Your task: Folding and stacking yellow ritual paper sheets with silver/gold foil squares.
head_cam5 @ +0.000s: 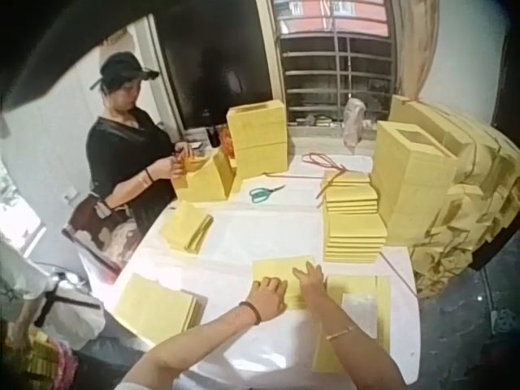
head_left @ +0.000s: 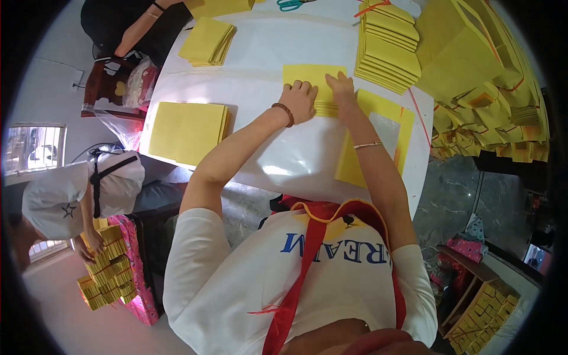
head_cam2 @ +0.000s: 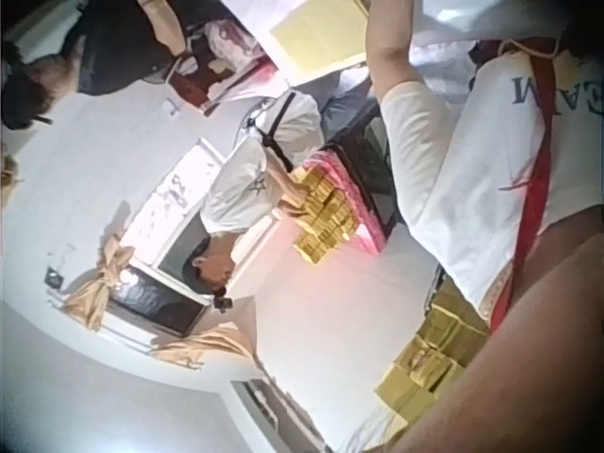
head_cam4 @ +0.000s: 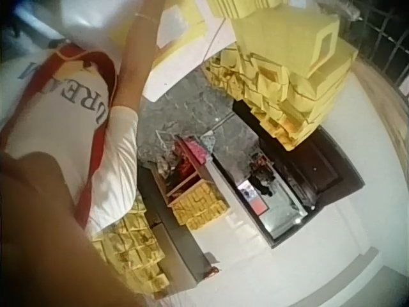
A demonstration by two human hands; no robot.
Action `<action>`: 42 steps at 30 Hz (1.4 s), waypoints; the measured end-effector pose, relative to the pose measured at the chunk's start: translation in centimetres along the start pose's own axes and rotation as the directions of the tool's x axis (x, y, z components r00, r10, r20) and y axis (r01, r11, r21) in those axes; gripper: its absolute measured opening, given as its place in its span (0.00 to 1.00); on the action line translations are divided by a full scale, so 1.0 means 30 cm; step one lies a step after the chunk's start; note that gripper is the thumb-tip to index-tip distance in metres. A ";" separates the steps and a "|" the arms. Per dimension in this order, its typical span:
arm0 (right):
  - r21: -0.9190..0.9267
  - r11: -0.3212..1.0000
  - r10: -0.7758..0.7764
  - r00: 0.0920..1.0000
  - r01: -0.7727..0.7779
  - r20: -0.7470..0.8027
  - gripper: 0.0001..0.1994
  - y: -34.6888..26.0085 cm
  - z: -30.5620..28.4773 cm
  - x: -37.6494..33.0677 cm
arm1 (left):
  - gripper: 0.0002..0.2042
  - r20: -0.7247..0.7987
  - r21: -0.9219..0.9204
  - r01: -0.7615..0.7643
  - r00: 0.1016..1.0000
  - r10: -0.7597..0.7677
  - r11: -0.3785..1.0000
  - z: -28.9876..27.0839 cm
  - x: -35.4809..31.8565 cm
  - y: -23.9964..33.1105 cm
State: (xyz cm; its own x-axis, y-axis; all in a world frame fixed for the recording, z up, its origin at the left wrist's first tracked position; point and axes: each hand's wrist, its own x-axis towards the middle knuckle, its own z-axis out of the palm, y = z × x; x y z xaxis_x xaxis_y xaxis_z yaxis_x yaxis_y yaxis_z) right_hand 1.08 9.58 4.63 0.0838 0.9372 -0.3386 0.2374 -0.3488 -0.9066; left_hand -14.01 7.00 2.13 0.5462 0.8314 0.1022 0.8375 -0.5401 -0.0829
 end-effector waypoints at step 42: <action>0.349 0.931 0.003 0.960 -0.105 0.280 0.28 -0.035 0.011 0.049 | 0.32 0.491 -0.770 0.178 0.778 -0.391 -0.613 0.030 -0.062 -0.251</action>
State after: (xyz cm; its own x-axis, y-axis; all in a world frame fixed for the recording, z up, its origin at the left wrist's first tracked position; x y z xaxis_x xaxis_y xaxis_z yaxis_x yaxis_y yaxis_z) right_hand 0.62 11.32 4.99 -0.1895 0.8973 -0.3986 -0.1254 -0.4247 -0.8966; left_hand -21.36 9.63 1.68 0.0912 0.9225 -0.3750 -0.4051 0.3784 0.8323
